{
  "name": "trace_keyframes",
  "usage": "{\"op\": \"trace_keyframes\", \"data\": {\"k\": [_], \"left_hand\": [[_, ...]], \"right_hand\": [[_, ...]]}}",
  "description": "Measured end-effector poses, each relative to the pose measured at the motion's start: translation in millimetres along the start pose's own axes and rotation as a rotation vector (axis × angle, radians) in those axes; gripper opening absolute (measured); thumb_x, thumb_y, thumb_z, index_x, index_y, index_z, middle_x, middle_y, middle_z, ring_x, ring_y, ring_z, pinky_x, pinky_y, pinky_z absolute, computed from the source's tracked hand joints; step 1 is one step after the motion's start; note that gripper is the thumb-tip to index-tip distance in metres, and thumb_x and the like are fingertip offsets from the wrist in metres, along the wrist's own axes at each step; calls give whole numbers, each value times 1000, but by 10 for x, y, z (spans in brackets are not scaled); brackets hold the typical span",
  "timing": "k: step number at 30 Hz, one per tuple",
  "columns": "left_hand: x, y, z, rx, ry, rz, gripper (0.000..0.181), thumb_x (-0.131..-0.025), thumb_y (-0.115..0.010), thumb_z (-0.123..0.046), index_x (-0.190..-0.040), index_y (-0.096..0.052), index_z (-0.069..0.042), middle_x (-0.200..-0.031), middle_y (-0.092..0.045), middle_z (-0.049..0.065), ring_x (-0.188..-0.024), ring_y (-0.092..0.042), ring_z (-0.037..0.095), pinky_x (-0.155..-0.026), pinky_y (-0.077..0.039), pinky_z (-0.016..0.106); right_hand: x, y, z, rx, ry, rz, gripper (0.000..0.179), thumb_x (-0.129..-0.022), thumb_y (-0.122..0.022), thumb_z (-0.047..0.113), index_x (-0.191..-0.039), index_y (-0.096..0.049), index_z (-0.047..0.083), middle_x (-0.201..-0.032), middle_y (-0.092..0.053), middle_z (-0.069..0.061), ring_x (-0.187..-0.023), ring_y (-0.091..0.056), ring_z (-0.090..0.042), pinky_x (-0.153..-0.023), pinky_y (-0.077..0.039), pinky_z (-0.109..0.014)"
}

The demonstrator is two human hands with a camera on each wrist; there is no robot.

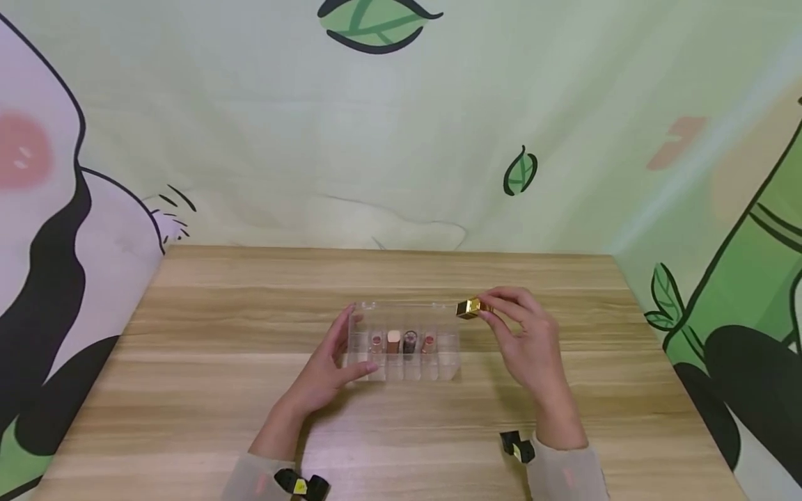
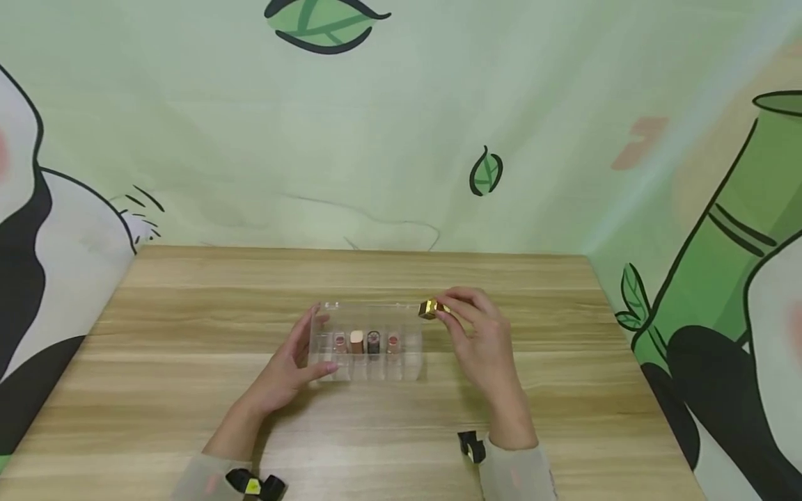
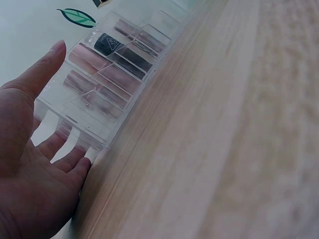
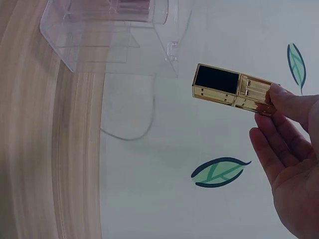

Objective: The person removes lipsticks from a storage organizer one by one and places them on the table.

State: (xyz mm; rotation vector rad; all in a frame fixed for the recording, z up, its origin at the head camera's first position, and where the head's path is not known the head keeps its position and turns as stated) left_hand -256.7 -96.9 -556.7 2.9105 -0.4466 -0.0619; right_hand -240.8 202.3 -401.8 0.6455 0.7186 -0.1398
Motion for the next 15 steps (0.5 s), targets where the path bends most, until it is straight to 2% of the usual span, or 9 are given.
{"op": "trace_keyframes", "data": {"k": [8,12,15], "left_hand": [[48,14,-6,3,8,3,107,-86,-85,-29,-162,-14,-51,-170,-31,4,-160,-21,29,-131,-19,53],[22,4,-13,-3,4,2,106,-86,-85,-30,-162,-14,-51,-170,-32,3,-160,-22,28,-131,-20,53],[10,-3,-18,7,3,1,107,-86,-86,-28,-163,-15,-48,-169,-32,5,-160,-22,28,-131,-20,54]], "right_hand": [[25,-2,-161,31,-42,5,25,-81,-83,-6,-106,-80,1,-111,-74,-11,-101,-72,-30,-95,-47,-4],[32,-43,-277,63,-92,60,24,-83,-83,-2,-106,-81,3,-111,-74,-10,-103,-72,-28,-94,-46,-4],[50,-107,-372,76,-141,120,23,-85,-82,0,-108,-81,5,-112,-74,-7,-106,-72,-27,-94,-51,-14]]}}
Point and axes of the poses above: each hand's wrist, its own x-axis away from the middle knuckle, its own y-axis out of the back of the hand, z = x × y, the point moved 7 cm from there along -x, towards the middle knuckle
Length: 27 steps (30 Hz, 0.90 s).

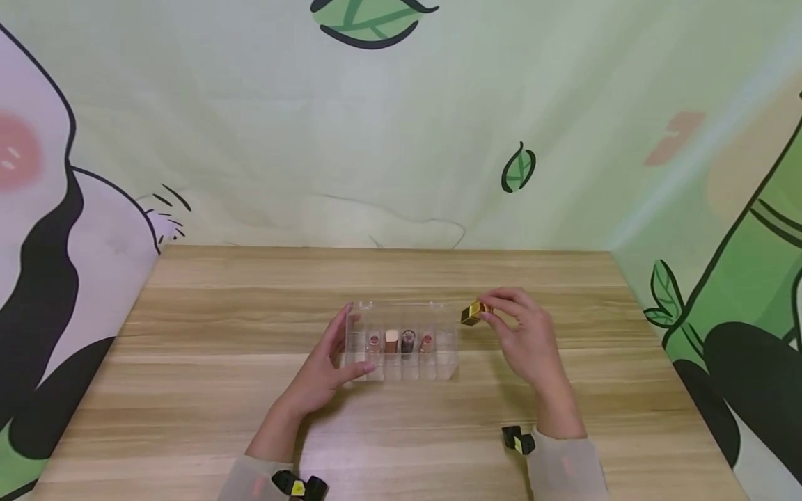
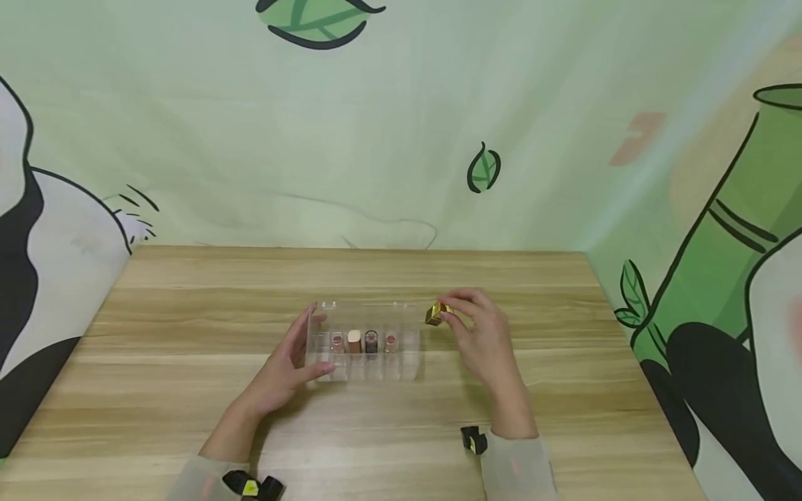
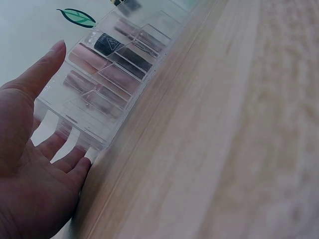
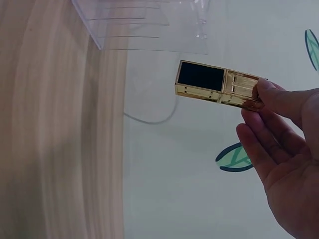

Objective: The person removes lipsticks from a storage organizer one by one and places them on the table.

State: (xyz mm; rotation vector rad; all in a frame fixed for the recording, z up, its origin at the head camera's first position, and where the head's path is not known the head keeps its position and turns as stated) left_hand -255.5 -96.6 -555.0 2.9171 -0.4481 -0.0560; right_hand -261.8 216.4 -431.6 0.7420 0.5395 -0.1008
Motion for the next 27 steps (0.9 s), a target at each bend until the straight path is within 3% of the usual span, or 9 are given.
{"op": "trace_keyframes", "data": {"k": [4,7,27], "left_hand": [[1,2,-8,4,-5,0,107,-86,-85,-26,-164,-15,-45,-170,-32,6,-160,-23,29,-131,-20,54],[1,3,-9,2,-3,0,107,-86,-85,-26,-164,-14,-47,-170,-32,5,-160,-23,28,-131,-20,53],[-3,6,7,8,5,6,106,-86,-85,-27,-161,-15,-52,-169,-33,3,-160,-21,26,-132,-20,51]], "right_hand": [[1,-95,-56,11,-31,71,22,-88,-80,1,-109,-80,5,-114,-74,-8,-108,-71,-28,-94,-58,-37],[3,-136,-64,17,-31,99,22,-88,-80,2,-110,-80,5,-114,-74,-9,-108,-71,-30,-93,-59,-47],[29,-257,-109,37,-33,147,24,-86,-80,-1,-110,-80,3,-114,-73,-10,-108,-71,-30,-94,-59,-48]]}}
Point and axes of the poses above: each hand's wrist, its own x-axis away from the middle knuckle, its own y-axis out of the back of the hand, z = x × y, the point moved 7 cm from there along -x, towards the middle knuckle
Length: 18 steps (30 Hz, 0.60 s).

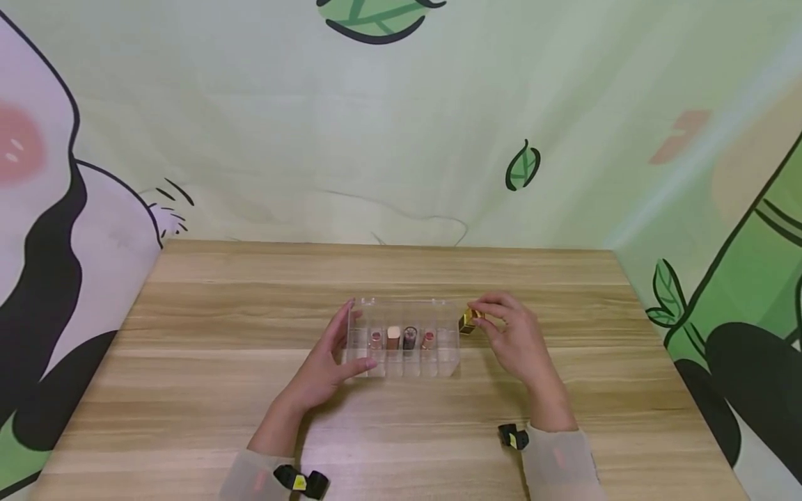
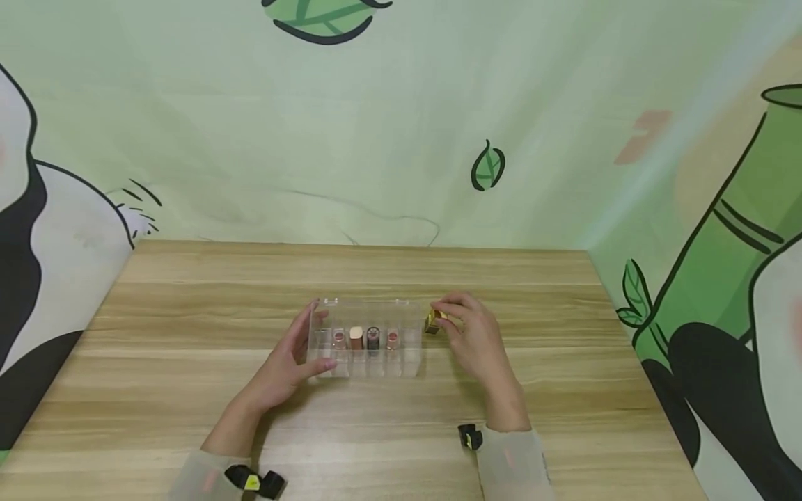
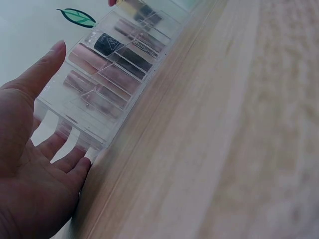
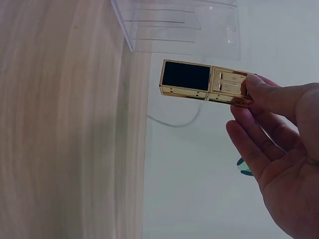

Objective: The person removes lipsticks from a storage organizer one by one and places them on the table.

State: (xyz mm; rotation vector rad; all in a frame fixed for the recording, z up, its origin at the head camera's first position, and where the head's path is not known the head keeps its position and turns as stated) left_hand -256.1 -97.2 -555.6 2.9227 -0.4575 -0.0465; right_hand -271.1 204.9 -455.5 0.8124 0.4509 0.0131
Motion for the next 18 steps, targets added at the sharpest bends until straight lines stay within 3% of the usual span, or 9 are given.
{"op": "trace_keyframes", "data": {"k": [18], "left_hand": [[-2,6,5,-20,14,-4,106,-86,-86,-29,-161,-15,-52,-169,-33,2,-160,-23,26,-132,-20,50]], "right_hand": [[11,-149,-98,0,-42,80,22,-89,-78,1,-111,-79,2,-116,-72,-12,-111,-69,-33,-97,-58,-51]]}}
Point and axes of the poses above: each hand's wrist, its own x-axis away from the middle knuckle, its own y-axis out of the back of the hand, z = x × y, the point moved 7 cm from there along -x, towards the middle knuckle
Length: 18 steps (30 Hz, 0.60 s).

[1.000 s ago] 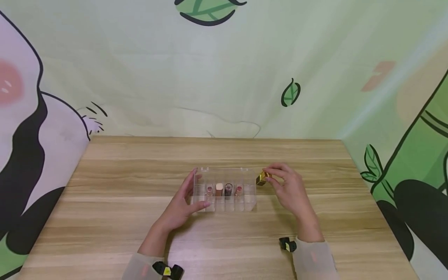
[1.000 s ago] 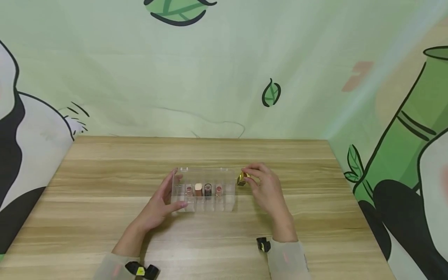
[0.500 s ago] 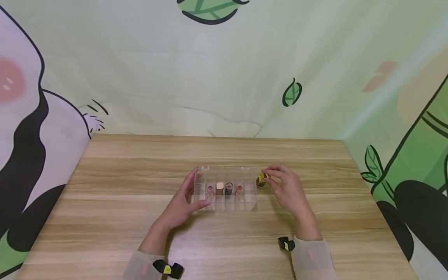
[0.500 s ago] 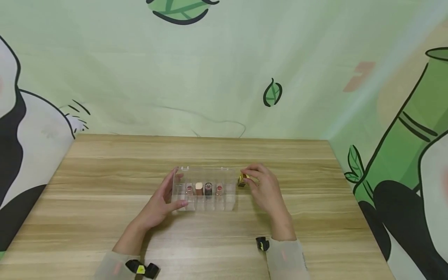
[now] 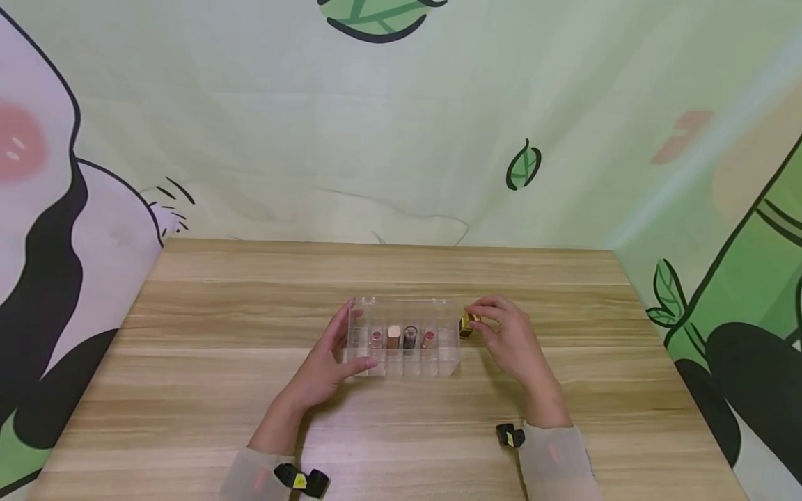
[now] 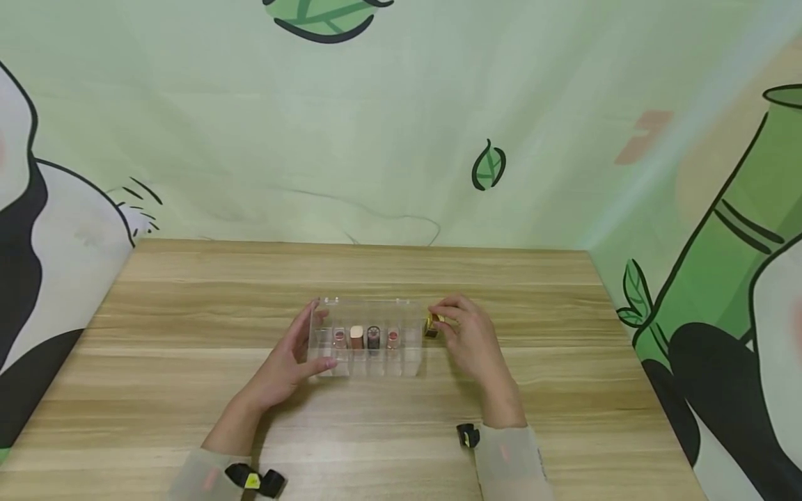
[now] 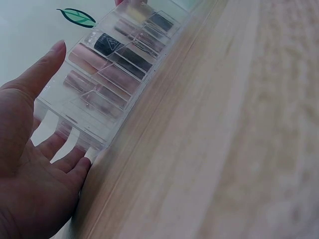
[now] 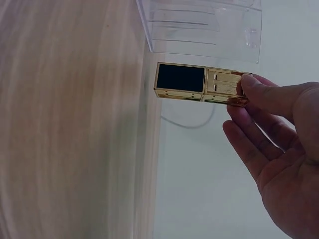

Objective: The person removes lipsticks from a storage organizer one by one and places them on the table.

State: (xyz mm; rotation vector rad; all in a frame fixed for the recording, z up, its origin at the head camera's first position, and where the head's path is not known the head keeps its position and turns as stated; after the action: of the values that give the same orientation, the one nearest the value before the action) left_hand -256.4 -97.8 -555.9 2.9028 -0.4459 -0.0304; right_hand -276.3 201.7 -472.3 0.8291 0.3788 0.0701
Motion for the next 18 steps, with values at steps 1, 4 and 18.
{"op": "trace_keyframes", "data": {"k": [1,4,18], "left_hand": [[0,0,1,-1,-2,-1,106,-86,-86,-29,-162,-15,-51,-169,-33,2,-160,-23,26,-132,-20,50],[-2,-1,4,-1,-8,-2,106,-86,-86,-28,-163,-15,-49,-169,-33,2,-160,-23,26,-132,-21,50],[-8,0,16,2,-8,-5,107,-86,-86,-27,-165,-15,-43,-169,-33,2,-160,-23,26,-132,-20,50]], "right_hand": [[1,-5,2,0,2,1,22,-89,-78,0,-111,-79,2,-116,-72,-12,-111,-69,-33,-97,-58,-51],[1,-22,3,-1,1,8,22,-89,-78,0,-111,-79,2,-116,-72,-12,-111,-69,-33,-98,-58,-51],[2,-66,-9,7,13,31,23,-90,-77,-1,-113,-78,2,-118,-71,-11,-112,-69,-32,-98,-58,-51]]}}
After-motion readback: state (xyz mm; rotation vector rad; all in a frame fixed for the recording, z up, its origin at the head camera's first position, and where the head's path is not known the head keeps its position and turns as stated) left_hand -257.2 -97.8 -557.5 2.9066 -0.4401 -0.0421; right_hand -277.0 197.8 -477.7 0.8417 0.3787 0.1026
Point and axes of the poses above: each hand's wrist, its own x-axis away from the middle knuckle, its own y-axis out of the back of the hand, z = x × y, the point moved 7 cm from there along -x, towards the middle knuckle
